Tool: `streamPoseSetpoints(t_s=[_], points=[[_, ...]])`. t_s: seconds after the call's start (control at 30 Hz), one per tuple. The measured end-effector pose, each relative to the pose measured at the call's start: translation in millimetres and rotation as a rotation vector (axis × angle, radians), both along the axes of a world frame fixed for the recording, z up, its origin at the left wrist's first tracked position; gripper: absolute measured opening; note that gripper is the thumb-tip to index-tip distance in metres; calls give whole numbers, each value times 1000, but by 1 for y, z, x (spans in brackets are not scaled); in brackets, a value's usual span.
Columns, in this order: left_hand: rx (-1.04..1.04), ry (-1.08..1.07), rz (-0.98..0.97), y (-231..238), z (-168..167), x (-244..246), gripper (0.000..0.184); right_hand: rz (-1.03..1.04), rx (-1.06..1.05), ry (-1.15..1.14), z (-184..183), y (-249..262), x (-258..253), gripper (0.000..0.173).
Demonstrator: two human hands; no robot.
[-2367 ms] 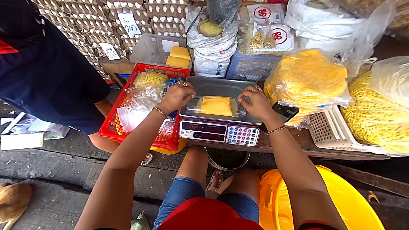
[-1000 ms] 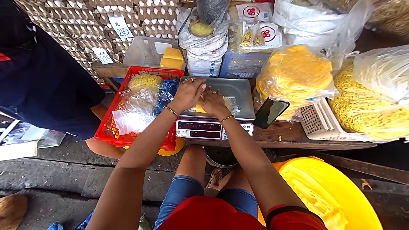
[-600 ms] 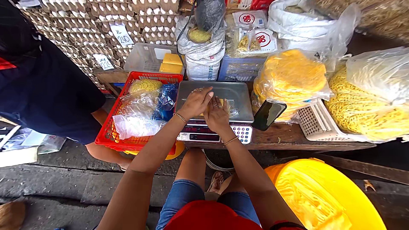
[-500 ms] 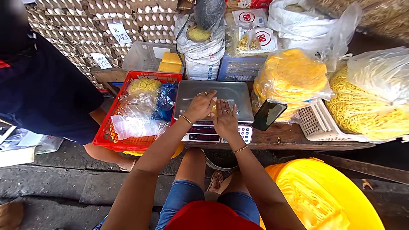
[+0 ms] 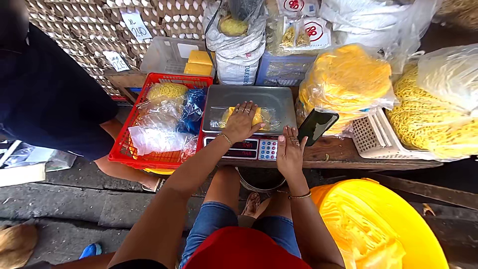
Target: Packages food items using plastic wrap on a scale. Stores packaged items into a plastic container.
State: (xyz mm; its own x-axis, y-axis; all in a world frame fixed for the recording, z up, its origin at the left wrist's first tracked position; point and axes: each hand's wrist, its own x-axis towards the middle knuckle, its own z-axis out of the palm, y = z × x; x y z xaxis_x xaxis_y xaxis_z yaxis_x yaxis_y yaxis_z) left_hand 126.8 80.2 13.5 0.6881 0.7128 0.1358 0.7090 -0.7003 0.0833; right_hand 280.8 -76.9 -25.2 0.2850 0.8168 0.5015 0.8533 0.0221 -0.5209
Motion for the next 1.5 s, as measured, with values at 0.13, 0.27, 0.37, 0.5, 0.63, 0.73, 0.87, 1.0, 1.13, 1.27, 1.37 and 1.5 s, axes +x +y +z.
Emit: streamPoseSetpoints(t_s=[0.13,0.27,0.37,0.5,0.63,0.73,0.87,1.0,1.13,1.27,1.37,1.5], points=[[-6,60,-43,-4,5,-7,120,32,11,33,-8,-16,1,72],[-6,85,-103,-16,6,-9,117,38,-4,63,-15,-24,4,72],[42,38,-153,-36,1,-13,100,45,33,75,-15,-25,4,70],[252,-15,-274,-45,-15,-32,73,55,71,108,-17,-34,7,67],[322,-252,-388,-30,-13,-49,47,88,127,273,-12,-42,13,59],[51,-437,-211,-30,28,-46,46,126,133,507,1,-34,13,52],[-670,-937,56,-21,72,-33,34,287,62,807,23,12,5,52],[-1099,-1209,315,-15,75,-16,48,458,-119,1074,54,67,-5,55],[-1103,-1149,396,16,57,-9,53,463,-223,1111,61,112,-5,49],[-957,-1053,430,44,41,-18,52,307,-361,739,54,136,4,56],[-767,-945,416,49,41,-27,55,224,-375,210,70,139,4,51],[-558,-911,240,42,50,-23,48,523,-310,-203,68,183,0,52]])
